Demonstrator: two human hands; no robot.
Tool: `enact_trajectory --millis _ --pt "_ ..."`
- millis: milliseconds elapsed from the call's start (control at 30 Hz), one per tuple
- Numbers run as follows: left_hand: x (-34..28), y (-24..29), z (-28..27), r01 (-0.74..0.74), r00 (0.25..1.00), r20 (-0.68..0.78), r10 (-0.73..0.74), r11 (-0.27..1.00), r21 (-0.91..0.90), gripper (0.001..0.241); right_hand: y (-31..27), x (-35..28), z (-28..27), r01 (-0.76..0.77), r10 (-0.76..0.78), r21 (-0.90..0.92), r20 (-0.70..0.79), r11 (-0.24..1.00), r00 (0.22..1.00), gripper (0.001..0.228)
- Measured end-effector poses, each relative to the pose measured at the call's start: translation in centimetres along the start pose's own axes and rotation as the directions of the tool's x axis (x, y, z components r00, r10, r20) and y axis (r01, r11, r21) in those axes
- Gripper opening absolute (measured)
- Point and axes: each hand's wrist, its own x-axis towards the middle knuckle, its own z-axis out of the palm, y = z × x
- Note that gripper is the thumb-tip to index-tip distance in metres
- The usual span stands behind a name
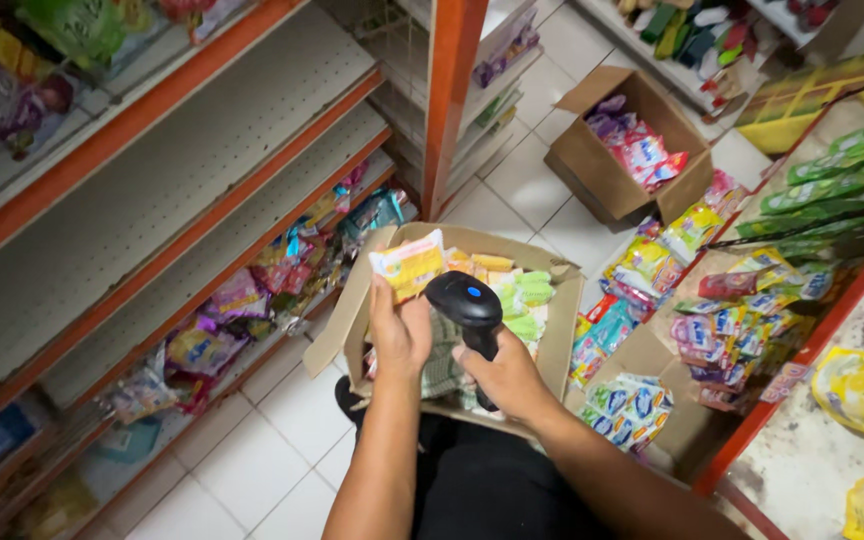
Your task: The person takes small product packets and a cloth from a cardboard box on the floor, scans some packets with a handheld barcode scanner, and places them onto convenience store shelves.
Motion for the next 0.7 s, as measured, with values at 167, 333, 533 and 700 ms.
enact_trajectory --millis 167,333,533,700 --pt "0.8 1.2 -5.2 0.074 0.961 -0.275 -0.043 0.992 0.105 0.052 -2.5 7.7 -5.3 0.074 -0.178 -0.349 -0.278 0.934 0.944 0.036" --pt "2.4 2.7 -11.9 0.145 0.888 -0.458 -0.054 0.975 0.167 0.052 -11.2 24.2 -12.6 0.419 -0.691 -0.660 -0.215 0.624 0.690 0.040" --pt "2.6 6.0 -15.0 0.352 0.867 -0.382 -0.322 0.936 0.010 0.074 -19.8 40.2 -12.7 0.303 -0.683 -0.808 -0.159 0.505 0.713 0.041" --pt "2.0 8.7 -13.8 0.364 0.903 -0.240 -0.357 0.931 -0.018 0.054 -21.0 47.4 -12.1 0.412 -0.718 -0.848 0.057 0.332 0.694 0.047"
